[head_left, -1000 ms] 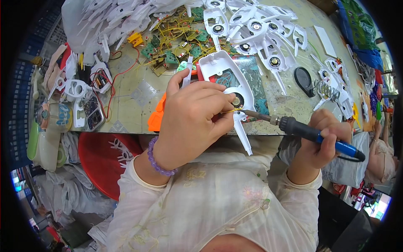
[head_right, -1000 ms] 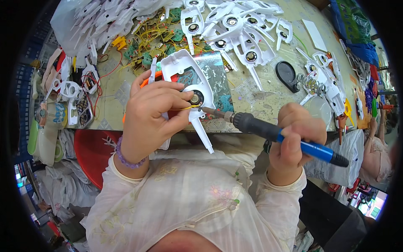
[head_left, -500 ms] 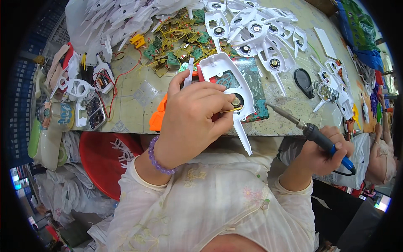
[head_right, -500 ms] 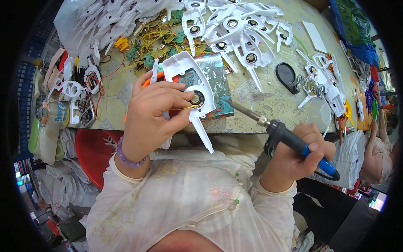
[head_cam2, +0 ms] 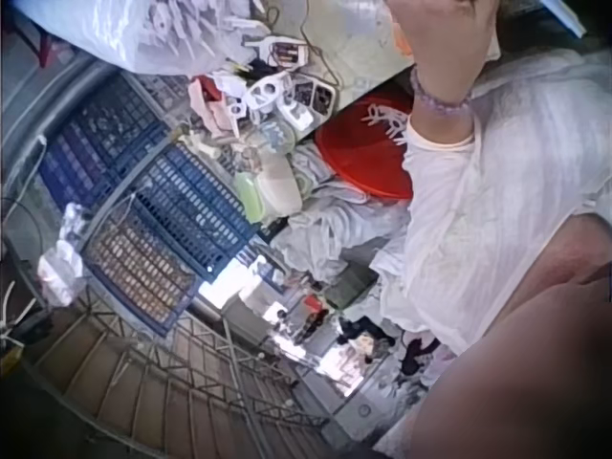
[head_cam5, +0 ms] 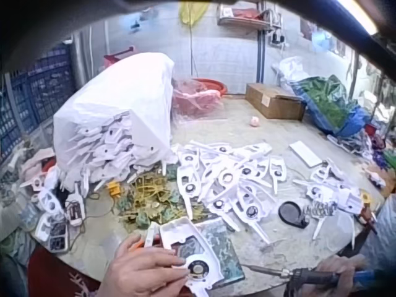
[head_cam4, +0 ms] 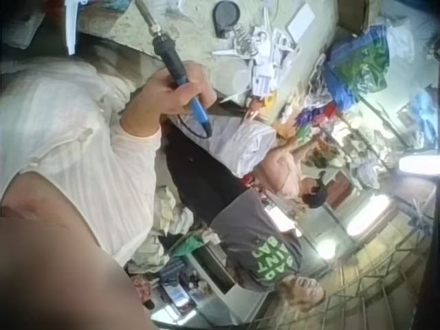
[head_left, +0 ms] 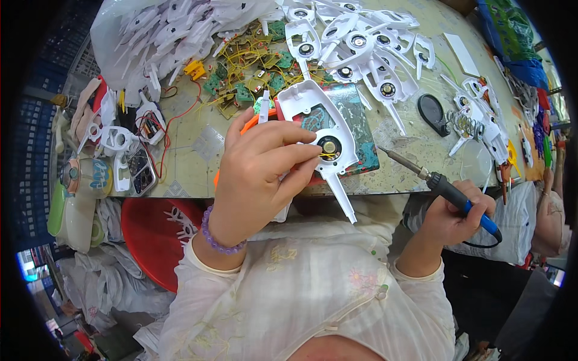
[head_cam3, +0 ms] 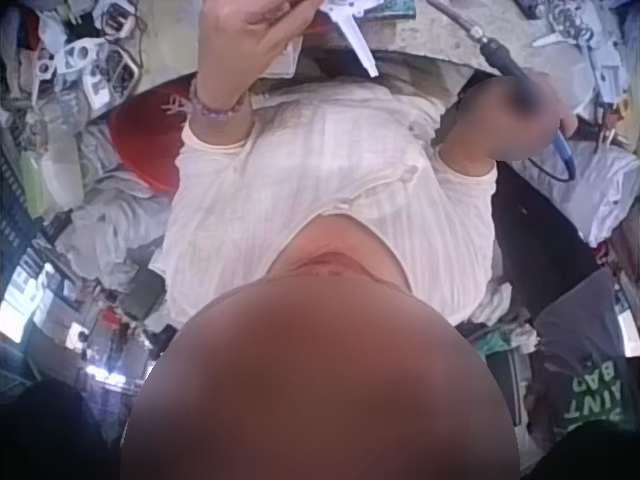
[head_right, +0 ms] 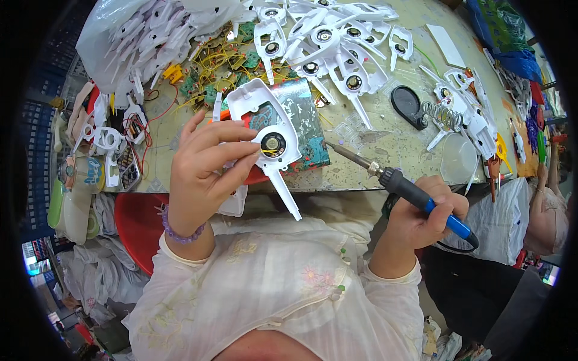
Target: Soldering wires and components onto green circuit boards for small electronic devices.
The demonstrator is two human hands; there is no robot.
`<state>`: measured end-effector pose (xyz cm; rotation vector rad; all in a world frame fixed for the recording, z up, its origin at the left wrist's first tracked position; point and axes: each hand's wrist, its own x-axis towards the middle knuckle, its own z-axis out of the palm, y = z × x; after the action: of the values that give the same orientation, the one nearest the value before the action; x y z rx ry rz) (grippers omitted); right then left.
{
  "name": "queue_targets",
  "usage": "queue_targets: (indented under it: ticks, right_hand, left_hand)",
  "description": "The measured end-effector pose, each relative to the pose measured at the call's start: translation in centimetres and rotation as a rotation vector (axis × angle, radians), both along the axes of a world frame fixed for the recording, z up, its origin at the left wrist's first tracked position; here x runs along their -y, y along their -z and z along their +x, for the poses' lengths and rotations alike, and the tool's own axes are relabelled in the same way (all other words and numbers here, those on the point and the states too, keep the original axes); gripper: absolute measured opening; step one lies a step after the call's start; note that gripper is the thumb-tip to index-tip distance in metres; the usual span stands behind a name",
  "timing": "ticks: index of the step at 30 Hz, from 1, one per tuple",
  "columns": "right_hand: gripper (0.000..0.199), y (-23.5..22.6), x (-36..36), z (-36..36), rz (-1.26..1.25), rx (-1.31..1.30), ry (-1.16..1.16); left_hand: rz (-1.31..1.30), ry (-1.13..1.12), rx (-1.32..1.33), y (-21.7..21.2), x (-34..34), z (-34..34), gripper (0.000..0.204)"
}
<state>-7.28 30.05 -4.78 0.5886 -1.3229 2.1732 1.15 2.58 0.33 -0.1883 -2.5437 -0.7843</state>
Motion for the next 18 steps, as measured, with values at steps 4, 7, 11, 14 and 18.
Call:
queue_targets:
  ticks: [4,7,11,14,18]
  right_hand:
    - [0.024,0.0,0.1,0.0,0.016,-0.008,0.004]
    - [0.024,0.0,0.1,0.0,0.014,-0.018,0.005]
    - [0.023,0.0,0.2,0.2,0.015,-0.003,0.000]
    - [0.023,0.4,-0.2,0.1,0.000,0.003,-0.010]
    - [0.022,0.3,0.0,0.0,0.000,-0.003,-0.005]
  left_hand:
    - [-0.002,-0.014,0.005,-0.3,-0.1,-0.2,0.013]
    - [0.012,-0.053,-0.014,-0.3,-0.4,-0.4,0.013]
    - [0.042,-0.154,-0.056,-0.5,-0.5,-0.7,0.013]
    - [-0.028,-0.142,-0.027,-0.4,-0.5,-1.1,0.012]
    - [-0.088,-0.137,0.042,-1.2,-0.5,-1.2,0.010]
